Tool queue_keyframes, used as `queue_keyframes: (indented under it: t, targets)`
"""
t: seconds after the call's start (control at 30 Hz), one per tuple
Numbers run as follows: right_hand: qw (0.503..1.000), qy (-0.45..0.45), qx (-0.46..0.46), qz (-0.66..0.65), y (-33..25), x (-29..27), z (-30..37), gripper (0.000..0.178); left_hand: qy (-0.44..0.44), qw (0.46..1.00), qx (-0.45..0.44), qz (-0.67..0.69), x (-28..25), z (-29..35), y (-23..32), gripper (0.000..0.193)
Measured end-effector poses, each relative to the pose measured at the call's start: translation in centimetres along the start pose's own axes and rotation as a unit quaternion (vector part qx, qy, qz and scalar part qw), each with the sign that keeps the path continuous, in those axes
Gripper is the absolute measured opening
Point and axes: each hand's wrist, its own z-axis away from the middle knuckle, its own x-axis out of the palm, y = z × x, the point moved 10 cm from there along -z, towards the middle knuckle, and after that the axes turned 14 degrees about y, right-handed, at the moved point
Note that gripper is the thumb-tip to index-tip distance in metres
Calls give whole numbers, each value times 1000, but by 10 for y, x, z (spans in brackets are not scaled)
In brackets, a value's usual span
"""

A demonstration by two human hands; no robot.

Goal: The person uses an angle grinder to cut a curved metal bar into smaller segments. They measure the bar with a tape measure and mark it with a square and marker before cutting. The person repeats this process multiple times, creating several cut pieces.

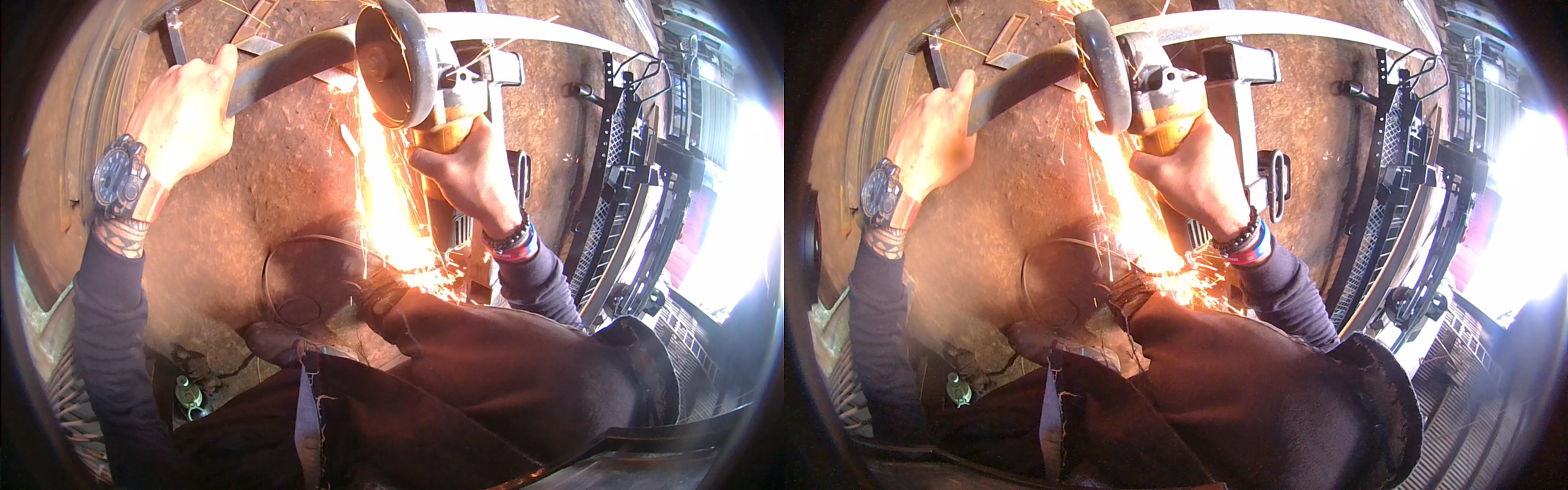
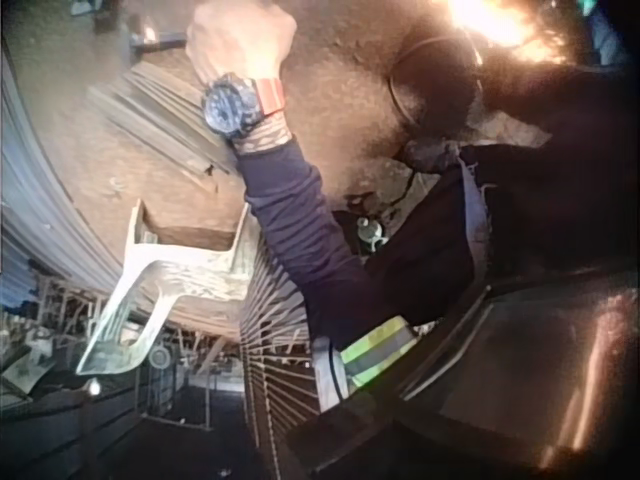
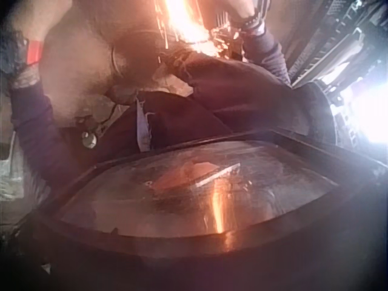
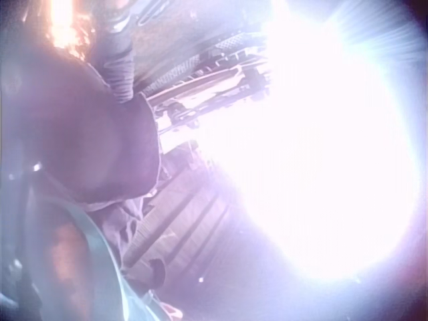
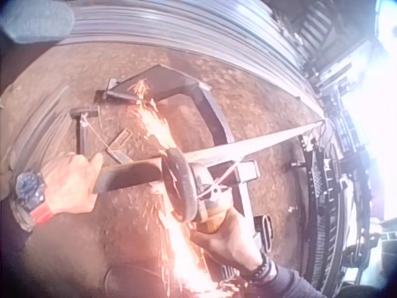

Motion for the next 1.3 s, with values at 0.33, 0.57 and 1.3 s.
queue_keyframes:
  t: [0.33, 0.57, 1.3]
  targets:
    - [1000, 3, -16, 0, -10, 0, -6, 44, -16, 1000, -7, -4, -5, -2, 6, 44]
    - [999, 19, -33, -20, -14, -3, -9, 37, -3, 1000, 3, 1, -10, -4, 12, 37]
    - [998, 6, -55, -27, -30, -1, -21, 40, -12, 1000, -5, 9, -10, -2, 11, 43]
